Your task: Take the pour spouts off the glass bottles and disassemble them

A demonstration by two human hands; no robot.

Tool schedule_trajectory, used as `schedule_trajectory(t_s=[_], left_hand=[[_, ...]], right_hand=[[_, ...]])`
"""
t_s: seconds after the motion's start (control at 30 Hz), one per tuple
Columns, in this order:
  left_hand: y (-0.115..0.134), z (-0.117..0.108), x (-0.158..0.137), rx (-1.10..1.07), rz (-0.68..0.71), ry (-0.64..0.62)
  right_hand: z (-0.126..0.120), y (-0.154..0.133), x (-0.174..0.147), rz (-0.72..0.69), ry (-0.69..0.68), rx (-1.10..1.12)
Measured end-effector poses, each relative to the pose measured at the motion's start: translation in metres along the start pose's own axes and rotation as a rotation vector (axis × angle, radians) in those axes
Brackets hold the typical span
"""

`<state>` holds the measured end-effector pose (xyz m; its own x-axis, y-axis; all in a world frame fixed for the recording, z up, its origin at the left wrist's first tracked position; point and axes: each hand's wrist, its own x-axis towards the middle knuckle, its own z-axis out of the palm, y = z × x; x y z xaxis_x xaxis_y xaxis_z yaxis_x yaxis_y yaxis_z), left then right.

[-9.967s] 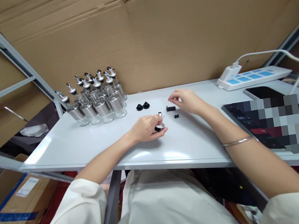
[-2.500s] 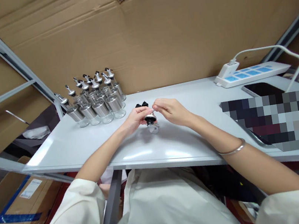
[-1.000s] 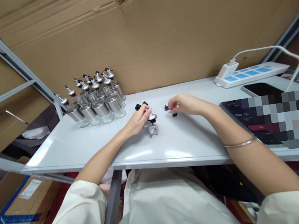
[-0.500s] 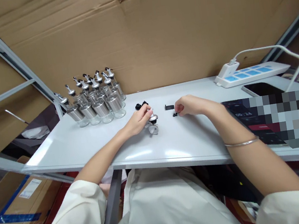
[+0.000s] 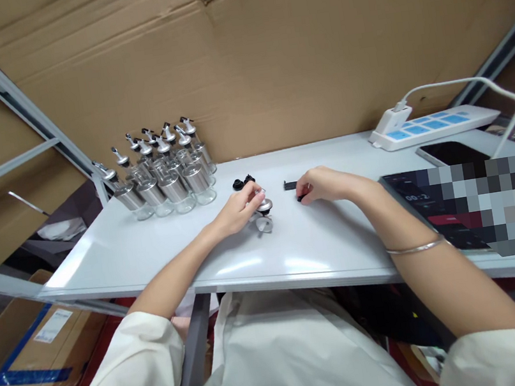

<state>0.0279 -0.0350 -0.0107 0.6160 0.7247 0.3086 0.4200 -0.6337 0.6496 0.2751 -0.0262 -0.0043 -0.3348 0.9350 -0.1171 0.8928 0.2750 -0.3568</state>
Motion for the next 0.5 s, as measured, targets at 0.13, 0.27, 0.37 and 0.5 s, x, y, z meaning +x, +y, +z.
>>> schedule_trajectory(t_s=[0.13, 0.27, 0.37, 0.5], left_hand=[[0.0006, -0.0002, -0.0002, 0.008, -0.001, -0.004], [0.0021, -0.0001, -0.0004, 0.005, 0.003, -0.009], [0.0027, -0.0002, -0.0005, 0.005, -0.003, -0.008], [0.0028, -0.0003, -0.0006, 0.008, -0.004, -0.011]], right_hand=[[0.0027, -0.0011, 0.0019, 0.014, 0.01, 0.004], [0.0043, -0.0027, 0.0022, 0.004, 0.016, 0.007], [0.0038, -0.0043, 0.0012, -0.004, 0.028, 0.011], [0.003, -0.0048, 0.0007, -0.018, 0.043, 0.02]])
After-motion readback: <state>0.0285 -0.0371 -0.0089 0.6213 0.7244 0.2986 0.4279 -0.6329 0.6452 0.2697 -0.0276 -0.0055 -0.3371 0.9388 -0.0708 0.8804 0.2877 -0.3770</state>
